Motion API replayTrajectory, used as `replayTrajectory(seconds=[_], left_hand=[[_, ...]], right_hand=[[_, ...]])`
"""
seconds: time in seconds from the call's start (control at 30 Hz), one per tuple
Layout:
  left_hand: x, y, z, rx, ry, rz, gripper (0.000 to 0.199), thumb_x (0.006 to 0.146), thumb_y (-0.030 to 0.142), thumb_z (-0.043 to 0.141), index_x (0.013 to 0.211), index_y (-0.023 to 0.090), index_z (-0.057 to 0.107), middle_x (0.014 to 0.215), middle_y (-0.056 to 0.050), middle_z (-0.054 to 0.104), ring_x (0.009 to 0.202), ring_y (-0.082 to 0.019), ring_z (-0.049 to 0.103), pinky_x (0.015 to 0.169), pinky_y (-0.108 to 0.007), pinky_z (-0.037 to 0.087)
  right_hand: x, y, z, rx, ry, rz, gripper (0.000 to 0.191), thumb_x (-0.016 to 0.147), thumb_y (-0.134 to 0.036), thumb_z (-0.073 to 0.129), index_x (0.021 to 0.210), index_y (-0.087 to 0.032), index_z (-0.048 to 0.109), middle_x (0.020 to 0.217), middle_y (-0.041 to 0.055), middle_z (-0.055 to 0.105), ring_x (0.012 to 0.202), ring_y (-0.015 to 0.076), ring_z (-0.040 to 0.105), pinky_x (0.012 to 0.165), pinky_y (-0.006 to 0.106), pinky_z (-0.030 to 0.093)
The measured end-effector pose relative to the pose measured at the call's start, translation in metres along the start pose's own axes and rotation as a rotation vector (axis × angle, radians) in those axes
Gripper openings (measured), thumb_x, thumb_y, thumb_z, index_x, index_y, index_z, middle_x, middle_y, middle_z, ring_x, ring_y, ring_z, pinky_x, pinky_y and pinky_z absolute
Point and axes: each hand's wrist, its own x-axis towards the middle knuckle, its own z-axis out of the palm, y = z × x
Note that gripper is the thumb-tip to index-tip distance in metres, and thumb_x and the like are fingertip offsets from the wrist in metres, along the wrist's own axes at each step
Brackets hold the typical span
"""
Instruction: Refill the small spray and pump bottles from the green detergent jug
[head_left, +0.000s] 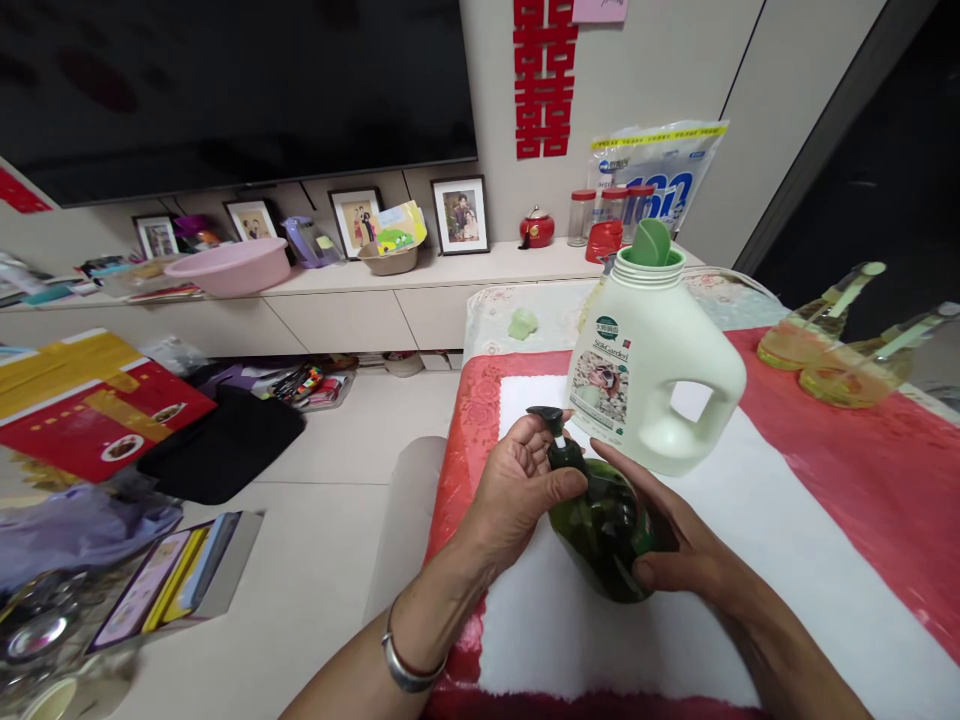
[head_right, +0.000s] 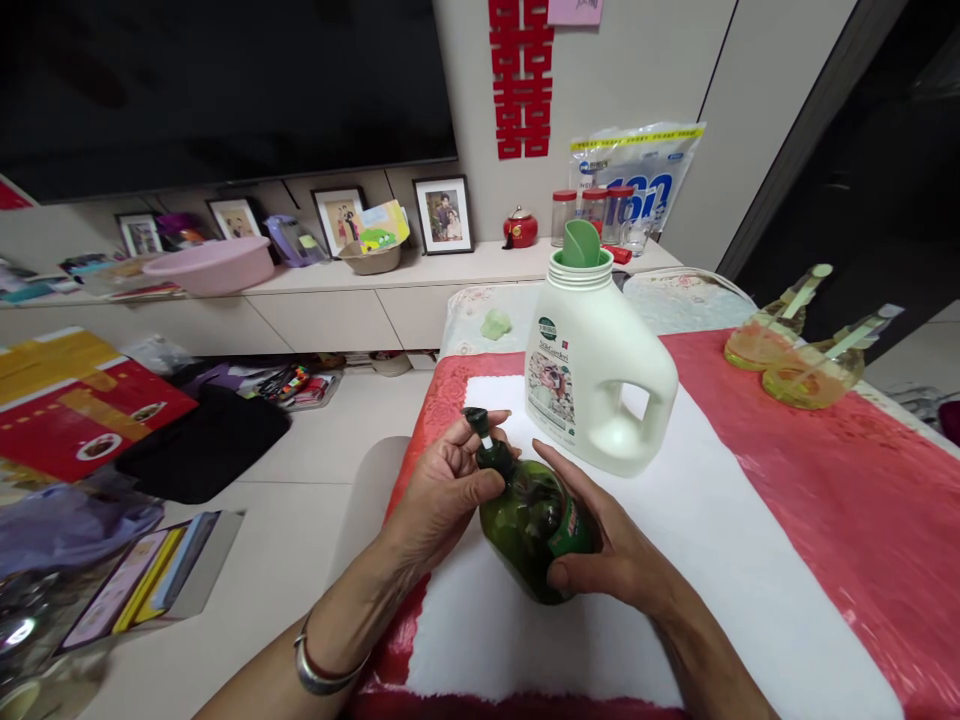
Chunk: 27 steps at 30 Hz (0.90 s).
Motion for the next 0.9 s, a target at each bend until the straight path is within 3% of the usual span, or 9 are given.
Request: replayTrajectory(seconds=[0.13, 0.33, 0.53, 0.73, 0.9], left_hand=[[-0.004, 0.000, -0.004, -0.010, -0.085, -0.045, 0.069, 0.068, 0.027, 0.094, 0.130, 0.022, 0.065, 0.112, -0.006, 0.075, 0.105, -0.022, 0.070, 0.093, -0.032, 0.051], [-0.007, 0.002, -0.009, -0.032, -0.135, -0.043, 0.050, 0.084, 0.030, 0.082, 0.130, 0.019, 0.067, 0.112, -0.012, 0.079, 0.106, -0.023, 0.073, 0.096, -0.033, 0.049], [0.003, 0.011, -0.008, -0.017, 0.016, 0.071, 0.039, 0.079, 0.031, 0.086, 0.114, 0.018, 0.074, 0.105, -0.009, 0.080, 0.104, -0.022, 0.074, 0.104, -0.035, 0.048], [0.021, 0.044, -0.014, -0.102, 0.091, 0.166, 0.032, 0.079, 0.024, 0.085, 0.108, 0.017, 0.075, 0.109, -0.007, 0.079, 0.084, -0.016, 0.073, 0.086, -0.030, 0.057], [0.043, 0.073, -0.031, -0.144, 0.231, 0.315, 0.016, 0.085, 0.020, 0.078, 0.100, 0.016, 0.074, 0.104, -0.005, 0.078, 0.082, -0.012, 0.071, 0.084, -0.026, 0.057]], right_hand=[[0.001, 0.000, 0.001, 0.006, 0.006, -0.022, 0.107, 0.078, -0.041, 0.088, 0.164, -0.030, 0.025, 0.165, 0.0060, 0.016, 0.155, 0.0285, 0.017, 0.128, 0.041, 0.027], [0.001, 0.001, 0.000, 0.014, 0.005, -0.026, 0.105, 0.079, -0.041, 0.087, 0.164, -0.031, 0.026, 0.165, 0.0053, 0.018, 0.154, 0.0286, 0.019, 0.128, 0.041, 0.028], [0.001, 0.000, -0.001, -0.044, 0.021, -0.005, 0.105, 0.078, -0.042, 0.087, 0.164, -0.032, 0.027, 0.164, 0.0041, 0.022, 0.154, 0.0273, 0.020, 0.128, 0.040, 0.027], [0.000, 0.000, -0.002, -0.089, 0.034, 0.044, 0.111, 0.075, -0.048, 0.087, 0.165, -0.028, 0.025, 0.162, 0.0072, 0.026, 0.152, 0.0305, 0.025, 0.129, 0.044, 0.023], [-0.001, 0.002, -0.003, -0.105, -0.010, 0.085, 0.108, 0.074, -0.049, 0.087, 0.163, -0.028, 0.030, 0.160, 0.0083, 0.031, 0.148, 0.0317, 0.033, 0.128, 0.046, 0.024]])
